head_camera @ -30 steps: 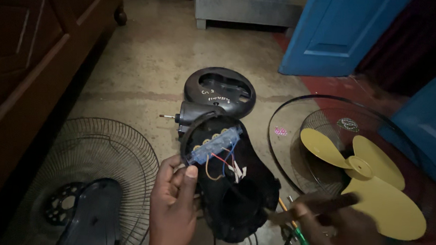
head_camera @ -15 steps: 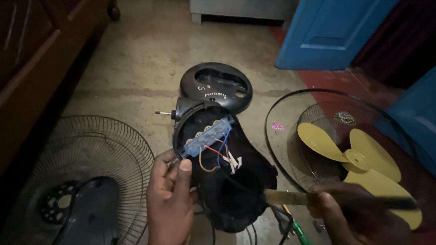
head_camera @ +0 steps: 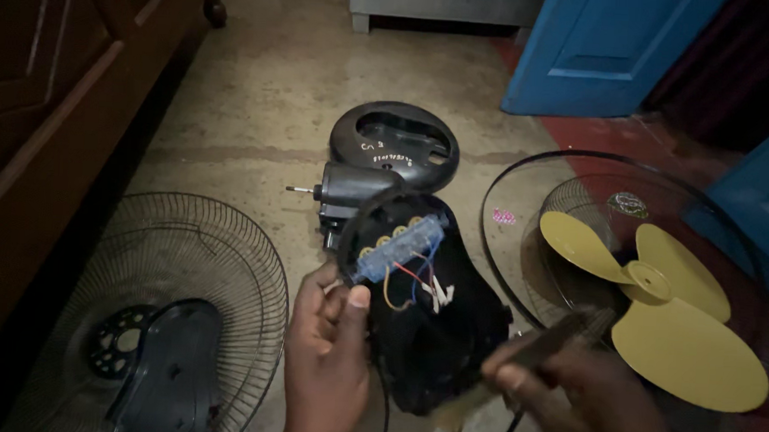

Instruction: The person services a disassembled electric fan on the floor. They use a screwdriver to unscrew the fan housing, then use a brush to clean the exposed wiring, switch assembly, and interior of the fan body.

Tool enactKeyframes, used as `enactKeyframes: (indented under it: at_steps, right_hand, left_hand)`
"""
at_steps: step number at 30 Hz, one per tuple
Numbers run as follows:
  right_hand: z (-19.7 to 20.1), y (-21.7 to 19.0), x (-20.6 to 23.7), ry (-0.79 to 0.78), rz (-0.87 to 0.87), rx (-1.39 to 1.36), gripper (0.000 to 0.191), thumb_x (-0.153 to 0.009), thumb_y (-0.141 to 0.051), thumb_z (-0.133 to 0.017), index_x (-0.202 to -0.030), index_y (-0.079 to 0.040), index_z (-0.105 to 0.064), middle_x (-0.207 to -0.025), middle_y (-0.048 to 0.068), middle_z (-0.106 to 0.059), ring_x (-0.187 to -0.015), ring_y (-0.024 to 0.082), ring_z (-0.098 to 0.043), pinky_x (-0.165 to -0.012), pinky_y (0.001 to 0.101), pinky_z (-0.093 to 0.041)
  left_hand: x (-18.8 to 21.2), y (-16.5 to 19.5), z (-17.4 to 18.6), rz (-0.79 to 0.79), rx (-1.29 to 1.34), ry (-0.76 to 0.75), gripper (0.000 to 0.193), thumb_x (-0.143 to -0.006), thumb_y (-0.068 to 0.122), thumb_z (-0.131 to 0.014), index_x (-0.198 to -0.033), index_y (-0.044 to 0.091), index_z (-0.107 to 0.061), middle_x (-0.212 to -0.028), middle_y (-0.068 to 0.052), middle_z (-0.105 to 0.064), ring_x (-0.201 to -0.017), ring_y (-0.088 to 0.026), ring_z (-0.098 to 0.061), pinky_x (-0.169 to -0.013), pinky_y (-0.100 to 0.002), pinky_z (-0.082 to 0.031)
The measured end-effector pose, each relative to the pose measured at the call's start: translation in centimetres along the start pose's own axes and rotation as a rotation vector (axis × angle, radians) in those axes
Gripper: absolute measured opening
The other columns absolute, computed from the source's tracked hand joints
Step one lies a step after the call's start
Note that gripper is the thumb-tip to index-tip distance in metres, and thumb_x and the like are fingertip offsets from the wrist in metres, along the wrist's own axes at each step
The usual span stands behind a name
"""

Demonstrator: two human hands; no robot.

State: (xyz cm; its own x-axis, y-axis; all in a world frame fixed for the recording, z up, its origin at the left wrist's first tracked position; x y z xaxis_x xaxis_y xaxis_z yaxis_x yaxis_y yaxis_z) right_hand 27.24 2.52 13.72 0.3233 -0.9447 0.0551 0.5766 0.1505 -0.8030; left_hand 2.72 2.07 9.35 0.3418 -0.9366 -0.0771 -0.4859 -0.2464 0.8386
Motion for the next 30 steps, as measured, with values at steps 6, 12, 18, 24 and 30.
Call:
enactKeyframes:
  at_steps: [6, 12, 18, 24, 30]
  right_hand:
    - [-0.9, 0.1, -0.3, 0.108, -0.100, 0.220, 0.022, -0.094, -0.030, -0.075, -0.104, -0.013, -0.085, -0.096, 0.005, -0.075, -0.084, 0.014, -0.067, -0.073, 0.0292, -0.059]
    - [-0.6, 1.8, 0.1, 0.235, -0.153, -0.337, 0.020, -0.088, -0.017, -0.068, -0.103, -0.007, -0.077, -0.094, 0.015, -0.080, -0.087, 0.023, -0.074, -0.077, 0.0387, -0.061]
    - [-2.3, -0.5, 0.3, 0.108, 0.632, 0.144, 0.017, -0.095, -0.021, -0.073, -0.108, -0.012, -0.077, -0.103, 0.006, -0.082, -0.098, 0.020, -0.077, -0.081, 0.0349, -0.063]
    - [-1.0, -1.5, 0.8, 0.190, 0.312, 0.301, 0.012, -0.095, -0.029, -0.074, -0.101, -0.020, -0.076, -0.096, 0.000, -0.079, -0.086, 0.013, -0.077, -0.073, 0.0294, -0.061]
    - [-2.6, -1.6, 1.2, 0.174, 0.646, 0.429, 0.010, -0.093, -0.030, -0.075, -0.096, -0.021, -0.076, -0.093, -0.003, -0.081, -0.079, 0.010, -0.074, -0.067, 0.0300, -0.058]
  left_hand:
    - [-0.3, 0.5, 0.3, 0.065, 0.060, 0.027, 0.039, -0.099, 0.018, -0.055, -0.134, 0.002, -0.048, -0.112, -0.011, -0.074, -0.093, -0.014, -0.070, -0.073, -0.029, -0.058]
    - [-0.2, 1.1, 0.2, 0.064, 0.060, 0.061, 0.038, -0.099, 0.019, -0.055, -0.134, 0.003, -0.049, -0.113, -0.012, -0.073, -0.094, -0.016, -0.071, -0.073, -0.032, -0.061]
    - [-0.1, 1.6, 0.0, 0.076, 0.084, 0.068, 0.039, -0.098, 0.020, -0.055, -0.132, 0.002, -0.049, -0.114, -0.012, -0.073, -0.096, -0.018, -0.072, -0.073, -0.034, -0.062]
    - [-0.3, 1.6, 0.2, 0.104, 0.056, 0.096, 0.039, -0.097, 0.021, -0.055, -0.132, 0.003, -0.049, -0.115, -0.011, -0.073, -0.093, -0.017, -0.071, -0.071, -0.033, -0.061]
    - [-0.2, 1.6, -0.1, 0.082, 0.056, 0.085, 0.040, -0.098, 0.020, -0.056, -0.134, 0.003, -0.048, -0.115, -0.012, -0.073, -0.093, -0.015, -0.071, -0.072, -0.031, -0.060]
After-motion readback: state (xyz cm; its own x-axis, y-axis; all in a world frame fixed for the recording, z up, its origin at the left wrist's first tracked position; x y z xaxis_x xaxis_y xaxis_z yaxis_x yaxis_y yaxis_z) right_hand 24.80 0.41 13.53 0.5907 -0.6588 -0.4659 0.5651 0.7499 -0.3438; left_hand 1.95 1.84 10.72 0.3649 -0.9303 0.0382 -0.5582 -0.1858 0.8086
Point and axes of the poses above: each hand's wrist, its own x-axis away from the middle knuckle, its own z-axis out of the back of the hand, y = z × x, the point moved 2 cm from there along -x, towards the middle knuckle
